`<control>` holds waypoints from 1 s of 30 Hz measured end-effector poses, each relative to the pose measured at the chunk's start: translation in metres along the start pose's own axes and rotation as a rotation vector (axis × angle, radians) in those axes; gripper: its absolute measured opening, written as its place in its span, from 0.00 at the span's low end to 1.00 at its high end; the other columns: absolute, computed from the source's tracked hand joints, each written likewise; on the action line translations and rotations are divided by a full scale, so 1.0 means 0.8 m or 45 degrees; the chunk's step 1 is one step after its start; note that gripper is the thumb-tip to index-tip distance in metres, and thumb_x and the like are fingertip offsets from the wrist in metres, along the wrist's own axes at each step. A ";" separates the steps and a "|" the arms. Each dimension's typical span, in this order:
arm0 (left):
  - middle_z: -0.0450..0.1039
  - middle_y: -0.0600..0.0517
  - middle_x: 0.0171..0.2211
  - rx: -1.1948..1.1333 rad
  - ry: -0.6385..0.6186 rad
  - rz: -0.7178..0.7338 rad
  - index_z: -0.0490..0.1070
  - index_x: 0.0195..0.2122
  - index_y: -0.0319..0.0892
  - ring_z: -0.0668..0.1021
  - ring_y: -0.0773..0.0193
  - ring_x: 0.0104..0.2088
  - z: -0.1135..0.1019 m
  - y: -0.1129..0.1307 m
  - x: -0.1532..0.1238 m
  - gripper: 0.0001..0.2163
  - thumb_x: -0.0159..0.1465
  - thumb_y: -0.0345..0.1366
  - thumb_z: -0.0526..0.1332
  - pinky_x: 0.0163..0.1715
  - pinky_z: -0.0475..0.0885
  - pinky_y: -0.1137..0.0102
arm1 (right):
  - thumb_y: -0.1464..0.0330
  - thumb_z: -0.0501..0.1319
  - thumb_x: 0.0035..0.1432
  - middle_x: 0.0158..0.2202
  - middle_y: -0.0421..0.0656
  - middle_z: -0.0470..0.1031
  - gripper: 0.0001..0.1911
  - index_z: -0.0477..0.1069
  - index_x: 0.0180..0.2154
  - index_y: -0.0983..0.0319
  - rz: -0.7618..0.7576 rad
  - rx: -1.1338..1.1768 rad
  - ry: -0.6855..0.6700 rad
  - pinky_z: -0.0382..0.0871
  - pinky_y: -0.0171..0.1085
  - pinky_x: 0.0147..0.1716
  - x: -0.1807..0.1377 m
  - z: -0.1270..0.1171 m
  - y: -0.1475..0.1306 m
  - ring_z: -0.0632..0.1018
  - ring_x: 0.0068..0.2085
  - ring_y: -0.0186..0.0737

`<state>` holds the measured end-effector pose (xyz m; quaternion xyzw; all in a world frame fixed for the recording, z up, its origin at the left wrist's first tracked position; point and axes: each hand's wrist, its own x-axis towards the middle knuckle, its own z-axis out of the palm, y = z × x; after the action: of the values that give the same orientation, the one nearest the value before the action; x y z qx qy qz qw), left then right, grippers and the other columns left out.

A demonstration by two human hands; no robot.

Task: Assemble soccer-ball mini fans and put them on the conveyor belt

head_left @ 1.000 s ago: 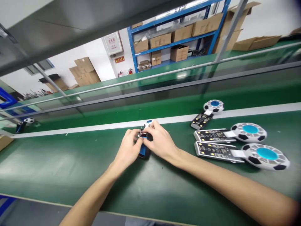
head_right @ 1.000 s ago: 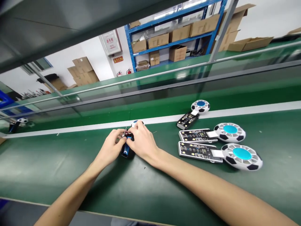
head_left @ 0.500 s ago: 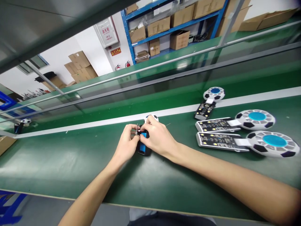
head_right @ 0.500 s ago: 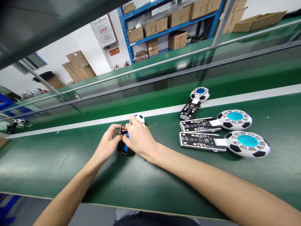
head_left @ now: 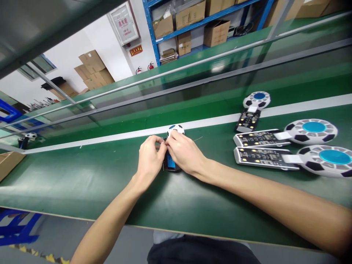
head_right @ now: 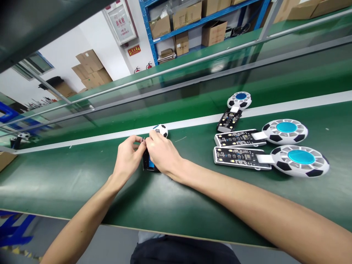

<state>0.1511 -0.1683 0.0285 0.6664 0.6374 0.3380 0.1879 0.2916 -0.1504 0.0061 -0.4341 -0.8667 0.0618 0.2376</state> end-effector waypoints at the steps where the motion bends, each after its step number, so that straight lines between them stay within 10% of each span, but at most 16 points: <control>1: 0.77 0.52 0.33 -0.002 0.013 -0.015 0.71 0.33 0.41 0.77 0.66 0.28 0.001 0.001 0.000 0.06 0.62 0.37 0.59 0.30 0.69 0.72 | 0.75 0.51 0.66 0.44 0.53 0.70 0.12 0.73 0.41 0.68 -0.002 0.004 -0.005 0.71 0.43 0.44 0.000 0.000 0.000 0.73 0.43 0.47; 14: 0.76 0.50 0.35 -0.384 0.047 -0.094 0.75 0.35 0.38 0.78 0.65 0.29 -0.004 -0.020 0.012 0.12 0.59 0.43 0.64 0.30 0.74 0.72 | 0.77 0.51 0.63 0.45 0.53 0.68 0.09 0.69 0.40 0.65 0.005 0.191 0.251 0.70 0.46 0.47 -0.002 0.012 0.009 0.71 0.48 0.50; 19: 0.73 0.50 0.34 -0.504 -0.124 -0.160 0.72 0.33 0.39 0.76 0.66 0.29 -0.011 -0.021 0.030 0.14 0.57 0.46 0.65 0.28 0.76 0.72 | 0.67 0.61 0.59 0.45 0.49 0.71 0.22 0.60 0.53 0.60 0.458 0.492 0.101 0.71 0.44 0.38 0.002 0.001 0.019 0.76 0.42 0.49; 30: 0.74 0.46 0.32 -0.024 0.097 0.029 0.72 0.32 0.39 0.77 0.60 0.33 0.040 -0.013 0.217 0.04 0.60 0.34 0.61 0.39 0.73 0.63 | 0.65 0.61 0.61 0.43 0.50 0.77 0.17 0.67 0.50 0.63 0.780 0.406 0.078 0.72 0.38 0.39 0.146 -0.023 0.115 0.79 0.38 0.42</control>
<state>0.1584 0.0084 0.0353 0.6585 0.6333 0.3714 0.1657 0.3071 -0.0048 0.0355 -0.6333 -0.6680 0.2518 0.2989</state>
